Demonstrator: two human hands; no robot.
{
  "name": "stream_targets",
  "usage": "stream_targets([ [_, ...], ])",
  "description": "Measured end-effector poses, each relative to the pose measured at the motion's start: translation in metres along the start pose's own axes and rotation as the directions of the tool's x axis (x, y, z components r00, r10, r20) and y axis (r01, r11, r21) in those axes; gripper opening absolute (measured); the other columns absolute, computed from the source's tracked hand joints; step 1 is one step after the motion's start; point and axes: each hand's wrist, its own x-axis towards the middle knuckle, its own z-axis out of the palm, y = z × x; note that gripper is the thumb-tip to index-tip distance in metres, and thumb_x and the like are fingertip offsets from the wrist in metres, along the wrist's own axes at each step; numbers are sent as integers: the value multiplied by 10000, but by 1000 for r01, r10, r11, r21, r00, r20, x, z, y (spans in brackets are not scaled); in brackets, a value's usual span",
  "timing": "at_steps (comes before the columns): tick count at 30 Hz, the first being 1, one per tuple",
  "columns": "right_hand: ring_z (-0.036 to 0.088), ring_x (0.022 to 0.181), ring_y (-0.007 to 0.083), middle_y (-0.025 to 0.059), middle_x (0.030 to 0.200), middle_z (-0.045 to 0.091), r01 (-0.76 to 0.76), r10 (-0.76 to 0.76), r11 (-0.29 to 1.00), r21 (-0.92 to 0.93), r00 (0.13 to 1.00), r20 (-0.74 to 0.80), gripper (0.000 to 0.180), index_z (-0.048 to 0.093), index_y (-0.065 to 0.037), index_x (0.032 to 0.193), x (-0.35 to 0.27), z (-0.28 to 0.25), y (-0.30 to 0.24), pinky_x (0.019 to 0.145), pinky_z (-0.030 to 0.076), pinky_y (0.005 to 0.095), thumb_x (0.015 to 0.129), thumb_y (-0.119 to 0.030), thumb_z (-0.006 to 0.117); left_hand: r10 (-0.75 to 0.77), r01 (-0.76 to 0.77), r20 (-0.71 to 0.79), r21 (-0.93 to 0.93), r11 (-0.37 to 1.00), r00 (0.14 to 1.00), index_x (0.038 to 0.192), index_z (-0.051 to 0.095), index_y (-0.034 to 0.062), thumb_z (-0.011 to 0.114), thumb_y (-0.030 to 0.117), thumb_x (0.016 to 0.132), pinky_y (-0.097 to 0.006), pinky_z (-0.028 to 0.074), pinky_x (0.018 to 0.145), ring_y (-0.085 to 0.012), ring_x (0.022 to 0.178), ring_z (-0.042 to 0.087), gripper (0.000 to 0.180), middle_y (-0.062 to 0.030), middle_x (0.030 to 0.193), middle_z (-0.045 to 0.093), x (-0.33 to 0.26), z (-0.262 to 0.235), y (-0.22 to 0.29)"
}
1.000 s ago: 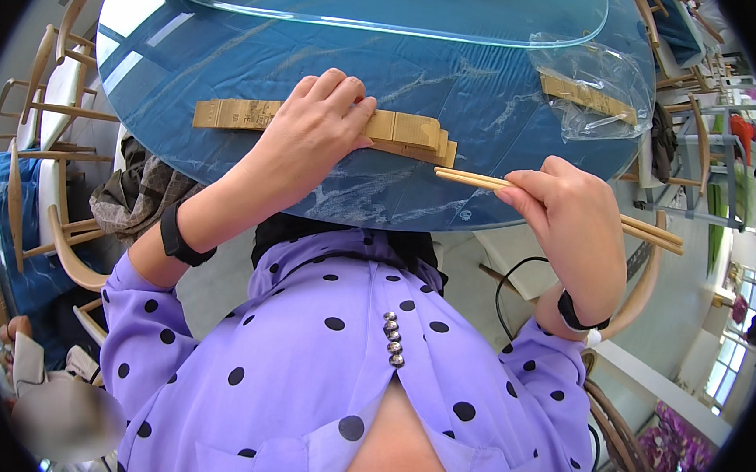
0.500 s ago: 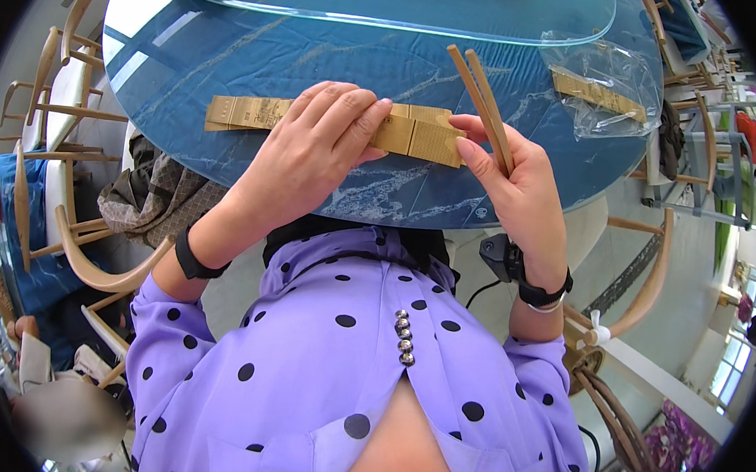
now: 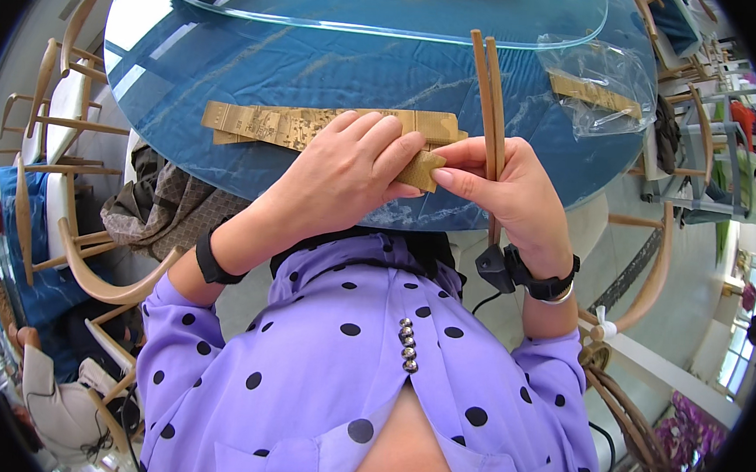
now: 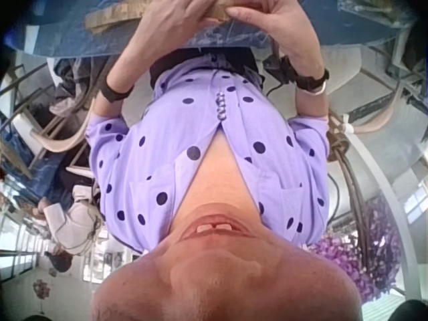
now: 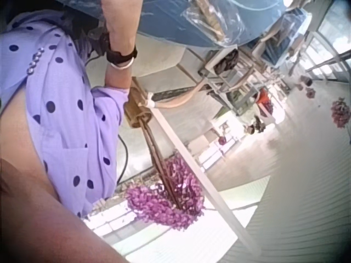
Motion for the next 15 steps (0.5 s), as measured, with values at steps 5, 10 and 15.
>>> stream_targets([
  [5,693,884,97,73,946,747,-61,56,995,73,996,72,235,740,43,1080,2,2,-1,830,552,237,893,-85,800,30,-30,2,-32,999,1000,1211,557,35,690,398,876,-429,487,846,-307,940,587,511,-110,1002,540,1,-7,3],
  [10,686,873,87,58,944,743,-128,120,989,68,986,116,204,741,36,1048,5,4,3,837,548,235,894,-86,797,55,-55,21,38,998,998,1186,546,42,704,351,879,-383,486,822,-243,925,593,463,-72,990,536,1,-5,7],
  [15,568,726,42,-10,809,665,-42,43,999,-12,998,49,183,742,32,1004,10,4,8,666,449,207,913,-121,782,88,-86,-17,82,993,996,1159,572,45,756,365,808,-378,497,783,-250,908,602,510,-79,1016,557,6,-2,0],
])
